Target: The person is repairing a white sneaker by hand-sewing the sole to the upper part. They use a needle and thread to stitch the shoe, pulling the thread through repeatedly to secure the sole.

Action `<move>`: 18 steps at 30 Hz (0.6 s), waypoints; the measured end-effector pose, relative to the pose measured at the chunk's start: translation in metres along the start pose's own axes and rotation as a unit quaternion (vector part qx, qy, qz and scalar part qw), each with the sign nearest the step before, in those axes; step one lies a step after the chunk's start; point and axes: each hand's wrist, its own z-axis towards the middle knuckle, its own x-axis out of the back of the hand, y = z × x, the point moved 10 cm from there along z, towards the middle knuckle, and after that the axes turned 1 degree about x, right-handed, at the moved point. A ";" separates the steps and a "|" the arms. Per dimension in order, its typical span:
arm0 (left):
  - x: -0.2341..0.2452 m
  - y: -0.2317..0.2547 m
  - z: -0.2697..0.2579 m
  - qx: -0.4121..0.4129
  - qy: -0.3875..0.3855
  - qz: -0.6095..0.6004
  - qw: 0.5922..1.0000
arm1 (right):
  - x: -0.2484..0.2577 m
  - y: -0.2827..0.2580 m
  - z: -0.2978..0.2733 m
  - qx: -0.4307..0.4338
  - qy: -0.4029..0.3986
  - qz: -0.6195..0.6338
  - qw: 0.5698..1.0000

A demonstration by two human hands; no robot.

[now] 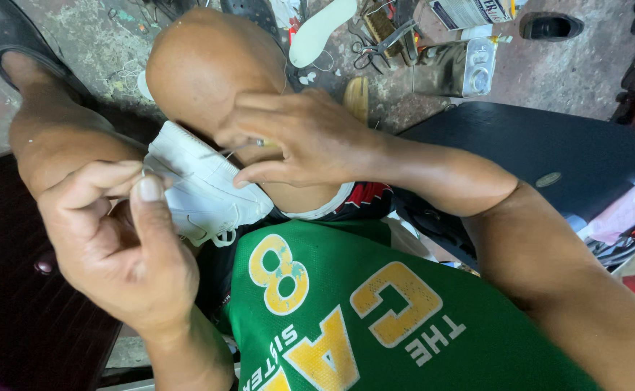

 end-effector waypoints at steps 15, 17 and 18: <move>-0.043 0.033 0.007 0.044 -0.183 0.139 0.972 | 0.020 -0.014 -0.019 -0.021 -0.041 0.217 0.975; -0.046 0.038 0.006 0.007 -0.179 0.203 0.963 | 0.018 -0.014 -0.020 -0.016 -0.036 0.180 0.983; -0.046 0.037 0.006 0.002 -0.166 0.213 0.963 | 0.013 -0.012 -0.021 -0.014 -0.033 0.148 0.988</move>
